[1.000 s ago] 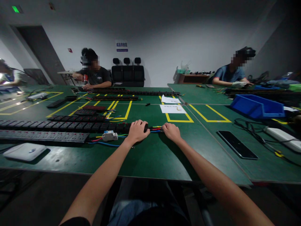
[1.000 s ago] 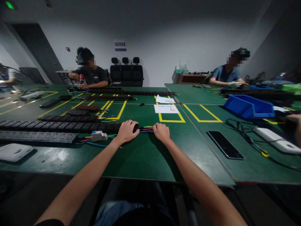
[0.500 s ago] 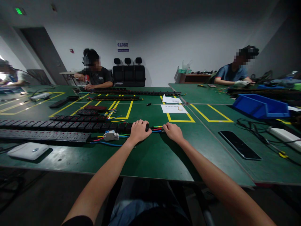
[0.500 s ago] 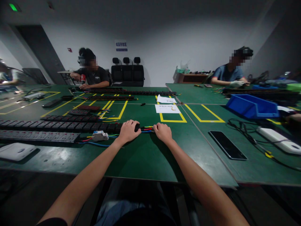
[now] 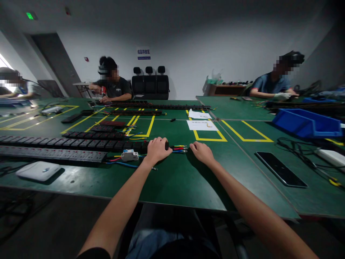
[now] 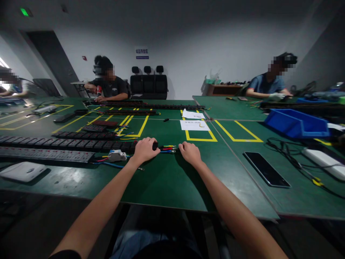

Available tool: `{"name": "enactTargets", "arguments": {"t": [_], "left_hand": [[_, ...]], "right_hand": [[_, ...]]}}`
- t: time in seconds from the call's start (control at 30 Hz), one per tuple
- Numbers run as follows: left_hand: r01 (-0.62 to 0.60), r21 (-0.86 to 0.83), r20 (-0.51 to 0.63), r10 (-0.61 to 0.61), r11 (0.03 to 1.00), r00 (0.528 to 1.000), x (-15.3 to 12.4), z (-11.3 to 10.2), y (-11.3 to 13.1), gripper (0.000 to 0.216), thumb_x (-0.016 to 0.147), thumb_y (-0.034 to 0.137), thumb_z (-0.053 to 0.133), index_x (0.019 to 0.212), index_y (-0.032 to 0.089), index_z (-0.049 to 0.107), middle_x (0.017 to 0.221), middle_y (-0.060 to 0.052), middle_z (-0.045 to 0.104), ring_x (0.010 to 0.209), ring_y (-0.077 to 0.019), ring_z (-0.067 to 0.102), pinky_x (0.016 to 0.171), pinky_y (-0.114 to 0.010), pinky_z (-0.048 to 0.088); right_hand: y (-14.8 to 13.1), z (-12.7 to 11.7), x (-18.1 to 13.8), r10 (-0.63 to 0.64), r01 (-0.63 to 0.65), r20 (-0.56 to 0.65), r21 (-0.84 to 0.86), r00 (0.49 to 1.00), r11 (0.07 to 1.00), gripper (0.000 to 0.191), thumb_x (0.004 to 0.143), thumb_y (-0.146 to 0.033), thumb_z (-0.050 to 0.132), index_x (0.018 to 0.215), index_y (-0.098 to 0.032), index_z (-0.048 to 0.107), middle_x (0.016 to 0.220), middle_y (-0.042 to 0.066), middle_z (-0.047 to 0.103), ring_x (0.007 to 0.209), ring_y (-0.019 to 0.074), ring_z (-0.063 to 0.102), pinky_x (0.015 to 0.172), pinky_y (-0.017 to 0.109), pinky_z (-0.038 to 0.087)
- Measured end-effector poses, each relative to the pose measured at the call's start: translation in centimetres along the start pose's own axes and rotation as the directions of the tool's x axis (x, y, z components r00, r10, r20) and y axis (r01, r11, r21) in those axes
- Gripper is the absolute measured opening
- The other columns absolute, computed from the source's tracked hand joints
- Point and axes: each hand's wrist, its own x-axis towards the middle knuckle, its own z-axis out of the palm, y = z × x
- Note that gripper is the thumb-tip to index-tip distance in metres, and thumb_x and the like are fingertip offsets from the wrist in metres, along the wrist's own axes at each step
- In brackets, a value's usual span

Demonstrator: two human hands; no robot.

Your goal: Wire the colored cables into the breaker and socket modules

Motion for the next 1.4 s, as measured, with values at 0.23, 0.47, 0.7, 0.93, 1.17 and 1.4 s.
{"name": "enactTargets", "arguments": {"t": [0.23,0.47,0.7,0.93,1.17,1.4], "left_hand": [[0.122,0.111,0.031,-0.126,0.986,0.992,-0.2,-0.6,-1.4,0.037,0.09,0.032,0.057,0.125,0.02,0.064,0.119,-0.014,0.067,0.114,-0.0325,0.062,0.099,-0.044,0.048],[0.133,0.139,0.119,-0.15,0.981,0.982,-0.5,-1.0,-1.6,0.043,0.095,0.017,0.047,0.136,0.018,0.06,0.132,-0.019,0.063,0.126,-0.0336,0.057,0.108,-0.047,0.041],[0.14,0.148,0.152,-0.163,0.979,0.975,-0.7,-1.6,-2.0,0.046,0.089,0.01,0.052,0.134,0.018,0.058,0.132,-0.02,0.062,0.127,-0.0344,0.057,0.104,-0.046,0.045],[0.203,0.181,0.193,-0.237,0.962,0.952,-0.6,-2.3,-2.7,0.049,0.089,0.017,0.058,0.138,0.02,0.054,0.134,-0.019,0.062,0.125,-0.0346,0.059,0.101,-0.045,0.048],[0.286,0.203,0.192,-0.324,0.937,0.926,-0.7,-3.2,-3.7,0.044,0.091,0.014,0.054,0.134,0.016,0.057,0.136,-0.021,0.063,0.129,-0.036,0.058,0.102,-0.047,0.05],[0.285,0.292,0.114,-0.329,0.913,0.937,-1.1,-3.0,-3.8,0.035,0.093,0.012,0.049,0.125,0.011,0.063,0.127,-0.024,0.065,0.122,-0.0372,0.061,0.099,-0.046,0.049]], "right_hand": [[0.2,0.2,0.0,-0.019,0.019,-0.022,-0.004,1.0,1.0,0.045,0.109,-0.042,0.034,0.094,-0.02,0.071,0.096,0.01,0.076,0.084,0.0213,0.066,0.064,0.029,0.03],[0.3,0.3,0.1,-0.028,0.028,-0.025,0.002,0.999,1.0,0.046,0.109,-0.043,0.034,0.095,-0.02,0.071,0.096,0.01,0.075,0.083,0.0209,0.065,0.065,0.028,0.031],[0.2,0.0,0.0,-0.018,0.018,0.001,0.007,1.0,1.0,0.047,0.11,-0.043,0.034,0.098,-0.019,0.072,0.099,0.011,0.076,0.086,0.021,0.067,0.067,0.027,0.034],[0.2,0.0,0.0,-0.026,0.026,-0.005,0.0,1.0,1.0,0.046,0.11,-0.043,0.034,0.099,-0.019,0.072,0.099,0.011,0.076,0.086,0.0213,0.066,0.068,0.028,0.033],[0.1,0.0,0.0,-0.024,0.024,-0.011,0.005,1.0,1.0,0.046,0.11,-0.044,0.035,0.099,-0.019,0.072,0.098,0.01,0.076,0.087,0.0212,0.066,0.068,0.027,0.034],[0.1,0.0,0.0,-0.028,0.028,-0.019,-0.003,0.999,1.0,0.045,0.109,-0.043,0.035,0.098,-0.019,0.072,0.098,0.011,0.076,0.087,0.0219,0.067,0.067,0.028,0.034]]}}
